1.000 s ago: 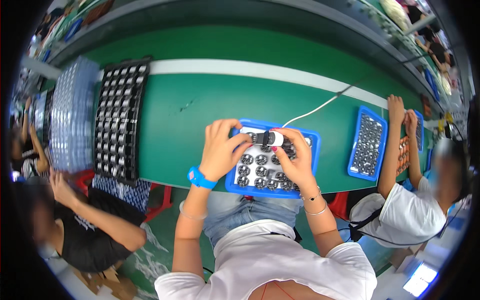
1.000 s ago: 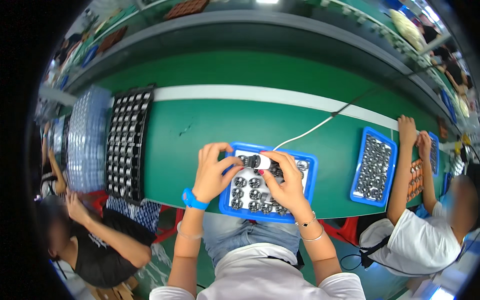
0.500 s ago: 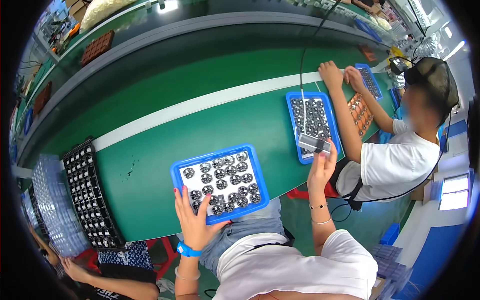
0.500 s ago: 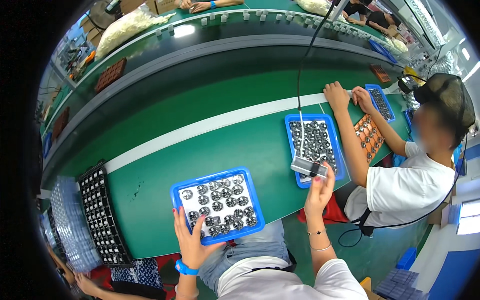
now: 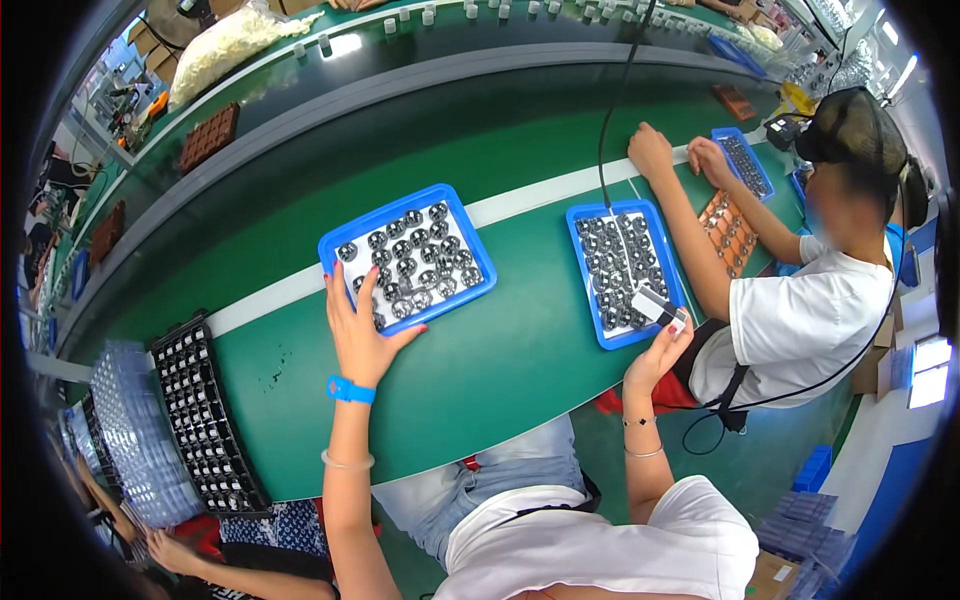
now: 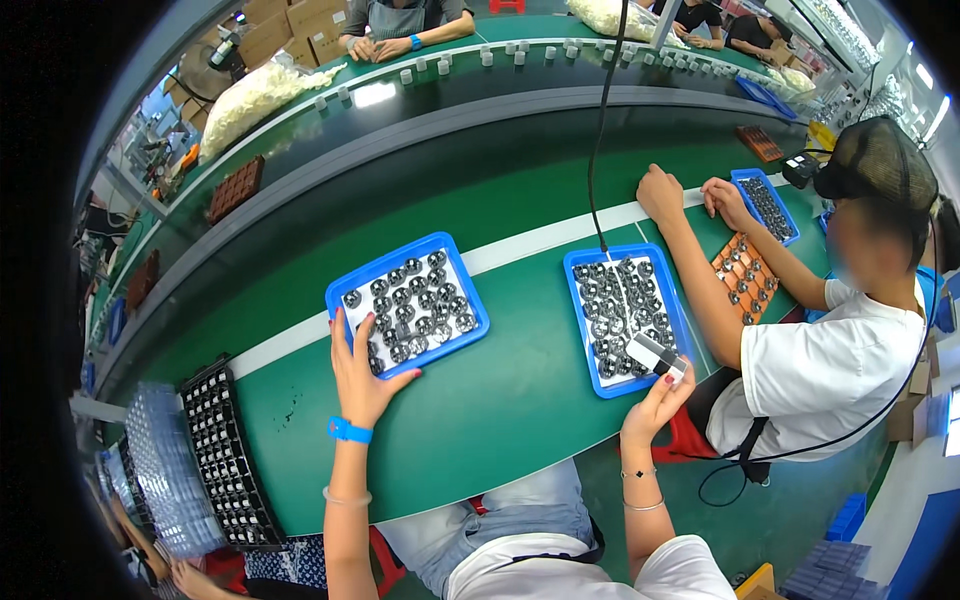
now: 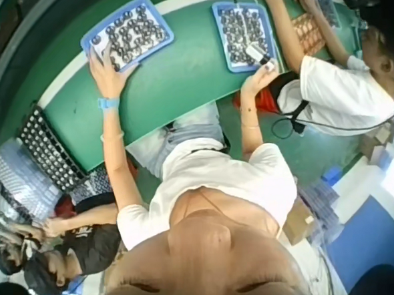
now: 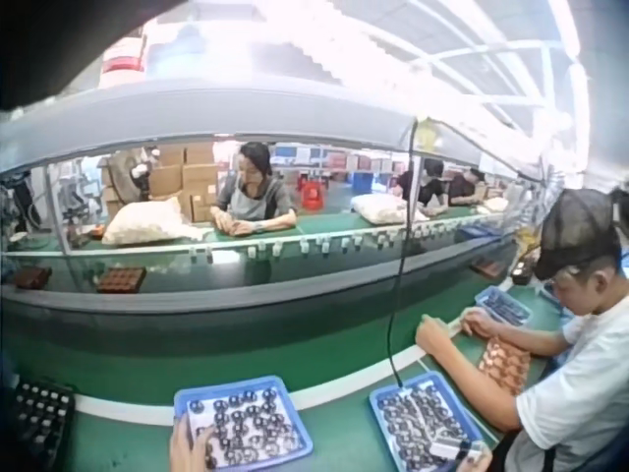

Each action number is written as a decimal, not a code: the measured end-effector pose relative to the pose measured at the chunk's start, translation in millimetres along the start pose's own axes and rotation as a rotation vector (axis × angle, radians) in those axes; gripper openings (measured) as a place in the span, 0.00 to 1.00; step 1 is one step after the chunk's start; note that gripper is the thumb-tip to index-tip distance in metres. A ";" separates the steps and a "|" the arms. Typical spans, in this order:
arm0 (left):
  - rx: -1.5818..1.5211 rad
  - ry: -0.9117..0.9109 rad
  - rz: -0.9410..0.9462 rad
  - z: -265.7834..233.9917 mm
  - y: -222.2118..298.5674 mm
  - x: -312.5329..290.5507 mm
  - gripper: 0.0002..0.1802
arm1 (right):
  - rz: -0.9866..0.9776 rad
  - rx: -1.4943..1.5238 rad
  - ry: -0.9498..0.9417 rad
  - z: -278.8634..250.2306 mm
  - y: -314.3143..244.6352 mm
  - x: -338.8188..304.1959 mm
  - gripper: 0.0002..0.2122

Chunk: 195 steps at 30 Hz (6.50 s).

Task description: Inspecting small electronic components with a handheld testing tool and moving them from a tray to a board.

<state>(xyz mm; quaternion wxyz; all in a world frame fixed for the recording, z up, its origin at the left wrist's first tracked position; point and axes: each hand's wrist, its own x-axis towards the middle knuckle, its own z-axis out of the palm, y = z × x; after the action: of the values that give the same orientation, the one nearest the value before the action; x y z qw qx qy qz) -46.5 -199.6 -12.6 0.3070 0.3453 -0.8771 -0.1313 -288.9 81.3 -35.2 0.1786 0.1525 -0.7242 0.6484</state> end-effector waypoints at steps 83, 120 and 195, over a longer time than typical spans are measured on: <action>-0.364 -0.168 0.229 -27.4 70.2 -34.7 0.09 | -0.052 0.395 -1.175 85.0 -60.0 -73.0 0.25; -0.377 -0.458 0.170 -45.0 72.9 -46.7 0.07 | 0.294 0.543 -0.896 46.9 -57.1 -62.4 0.24; -0.176 -0.562 0.486 -52.2 80.5 -87.2 0.09 | -0.024 0.428 -1.014 -3.8 -61.1 -78.4 0.25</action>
<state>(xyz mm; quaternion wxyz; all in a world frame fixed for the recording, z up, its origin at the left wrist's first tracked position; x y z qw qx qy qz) -5.9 -82.2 24.5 0.1054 0.0499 -0.9687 -0.2191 -191.2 77.3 -16.6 -0.2205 0.4869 -0.5697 0.6243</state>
